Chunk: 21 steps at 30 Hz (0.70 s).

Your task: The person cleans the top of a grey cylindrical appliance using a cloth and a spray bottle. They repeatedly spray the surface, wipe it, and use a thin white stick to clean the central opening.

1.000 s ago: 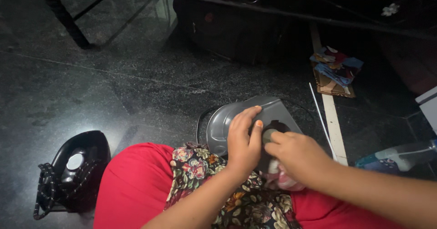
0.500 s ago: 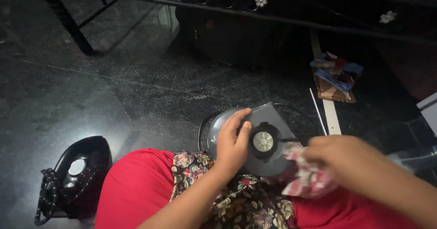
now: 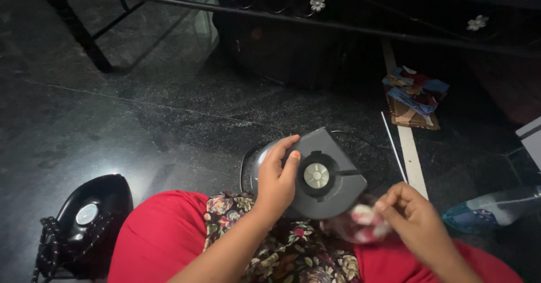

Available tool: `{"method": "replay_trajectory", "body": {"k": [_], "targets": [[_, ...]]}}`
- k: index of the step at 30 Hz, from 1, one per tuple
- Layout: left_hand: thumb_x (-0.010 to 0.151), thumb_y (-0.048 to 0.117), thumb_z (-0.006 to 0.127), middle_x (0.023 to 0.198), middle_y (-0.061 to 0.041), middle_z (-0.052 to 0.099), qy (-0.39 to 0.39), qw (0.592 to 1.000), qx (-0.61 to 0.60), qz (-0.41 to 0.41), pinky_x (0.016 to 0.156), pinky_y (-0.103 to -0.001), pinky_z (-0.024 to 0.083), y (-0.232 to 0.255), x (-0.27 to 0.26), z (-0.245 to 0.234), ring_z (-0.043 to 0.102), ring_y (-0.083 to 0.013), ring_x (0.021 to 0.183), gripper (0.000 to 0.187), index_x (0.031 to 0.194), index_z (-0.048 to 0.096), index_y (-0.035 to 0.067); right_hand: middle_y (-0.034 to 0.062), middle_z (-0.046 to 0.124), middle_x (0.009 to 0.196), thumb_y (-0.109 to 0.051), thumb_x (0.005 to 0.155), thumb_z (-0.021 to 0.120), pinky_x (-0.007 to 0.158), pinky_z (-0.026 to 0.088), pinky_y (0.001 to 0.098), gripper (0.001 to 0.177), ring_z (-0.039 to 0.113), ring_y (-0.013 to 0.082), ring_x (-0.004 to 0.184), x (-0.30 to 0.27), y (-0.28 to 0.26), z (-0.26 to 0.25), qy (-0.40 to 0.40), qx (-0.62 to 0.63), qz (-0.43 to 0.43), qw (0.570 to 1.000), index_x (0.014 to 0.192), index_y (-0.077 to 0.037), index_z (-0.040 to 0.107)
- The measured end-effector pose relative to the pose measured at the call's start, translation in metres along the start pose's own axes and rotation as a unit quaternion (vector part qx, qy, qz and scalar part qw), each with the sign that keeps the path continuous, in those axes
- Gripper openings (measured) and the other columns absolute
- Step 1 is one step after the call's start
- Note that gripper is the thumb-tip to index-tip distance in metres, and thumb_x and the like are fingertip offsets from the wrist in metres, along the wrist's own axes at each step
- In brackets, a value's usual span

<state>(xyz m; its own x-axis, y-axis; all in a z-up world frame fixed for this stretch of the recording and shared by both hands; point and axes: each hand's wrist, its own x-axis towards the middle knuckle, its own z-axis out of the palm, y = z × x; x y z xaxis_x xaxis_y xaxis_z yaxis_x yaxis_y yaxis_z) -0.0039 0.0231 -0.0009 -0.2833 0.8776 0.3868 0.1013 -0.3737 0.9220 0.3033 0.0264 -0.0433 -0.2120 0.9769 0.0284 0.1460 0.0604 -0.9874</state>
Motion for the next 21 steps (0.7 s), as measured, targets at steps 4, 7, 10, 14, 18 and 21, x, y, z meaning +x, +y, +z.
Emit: {"method": "replay_trajectory", "body": {"k": [4, 7, 10, 14, 18, 21], "targets": [[0.099, 0.014, 0.059, 0.117, -0.011, 0.071, -0.011, 0.999, -0.02, -0.044, 0.09, -0.029, 0.053, -0.004, 0.01, -0.002, 0.068, -0.0152, 0.103, 0.035, 0.131, 0.065, 0.003, 0.0076, 0.07, 0.088, -0.004, 0.091, 0.067, 0.076, 0.055, 0.0271, 0.019, 0.069, 0.0144, 0.082, 0.004, -0.005, 0.004, 0.037, -0.008, -0.007, 0.999, 0.109, 0.0, 0.062], [0.099, 0.015, 0.058, 0.115, -0.009, 0.072, -0.018, 0.996, -0.038, -0.081, 0.09, -0.027, 0.053, -0.008, 0.019, 0.001, 0.067, -0.0132, 0.102, 0.036, 0.133, 0.063, 0.003, 0.0069, 0.077, 0.09, -0.022, 0.088, 0.075, 0.073, 0.061, 0.0325, 0.025, 0.072, 0.0184, 0.08, 0.008, -0.012, 0.013, -0.033, -0.222, 0.142, 0.964, 0.108, -0.008, 0.073], [0.099, 0.015, 0.058, 0.116, -0.01, 0.073, -0.009, 0.996, -0.036, -0.076, 0.091, -0.027, 0.052, -0.012, 0.031, 0.006, 0.068, -0.0134, 0.103, 0.036, 0.133, 0.064, 0.003, 0.0054, 0.068, 0.11, -0.031, 0.079, 0.082, 0.088, 0.059, 0.0319, 0.043, 0.073, 0.0155, 0.101, 0.002, -0.006, 0.024, -0.176, -0.242, 0.066, 0.952, 0.116, -0.009, 0.078], [0.097, 0.018, 0.059, 0.114, -0.012, 0.075, -0.009, 0.996, 0.018, -0.09, 0.091, -0.03, 0.053, -0.016, 0.046, 0.016, 0.07, -0.0167, 0.103, 0.038, 0.132, 0.065, 0.005, 0.0093, 0.073, 0.123, -0.038, 0.075, 0.084, 0.098, 0.054, 0.0357, 0.065, 0.069, 0.0197, 0.115, 0.009, 0.021, 0.038, -0.171, -0.308, -0.014, 0.936, 0.131, -0.01, 0.066], [0.096, 0.02, 0.059, 0.12, -0.014, 0.072, 0.001, 0.996, 0.064, -0.064, 0.094, -0.034, 0.053, -0.02, 0.054, 0.031, 0.07, -0.0224, 0.108, 0.037, 0.129, 0.067, 0.007, 0.0133, 0.055, 0.142, -0.026, 0.073, 0.083, 0.1, 0.051, 0.0382, 0.088, 0.058, 0.0234, 0.127, 0.032, 0.025, 0.045, 0.029, -0.168, -0.031, 0.985, 0.148, -0.01, 0.038], [0.095, 0.019, 0.06, 0.121, -0.017, 0.071, 0.022, 0.994, 0.103, -0.038, 0.094, -0.036, 0.053, -0.025, 0.054, 0.049, 0.07, -0.027, 0.107, 0.035, 0.127, 0.068, 0.006, 0.0151, 0.039, 0.156, -0.014, 0.075, 0.082, 0.11, 0.036, 0.0397, 0.105, 0.04, 0.0247, 0.142, 0.052, 0.016, 0.04, 0.036, -0.14, -0.065, 0.987, 0.16, -0.012, 0.02]]}}
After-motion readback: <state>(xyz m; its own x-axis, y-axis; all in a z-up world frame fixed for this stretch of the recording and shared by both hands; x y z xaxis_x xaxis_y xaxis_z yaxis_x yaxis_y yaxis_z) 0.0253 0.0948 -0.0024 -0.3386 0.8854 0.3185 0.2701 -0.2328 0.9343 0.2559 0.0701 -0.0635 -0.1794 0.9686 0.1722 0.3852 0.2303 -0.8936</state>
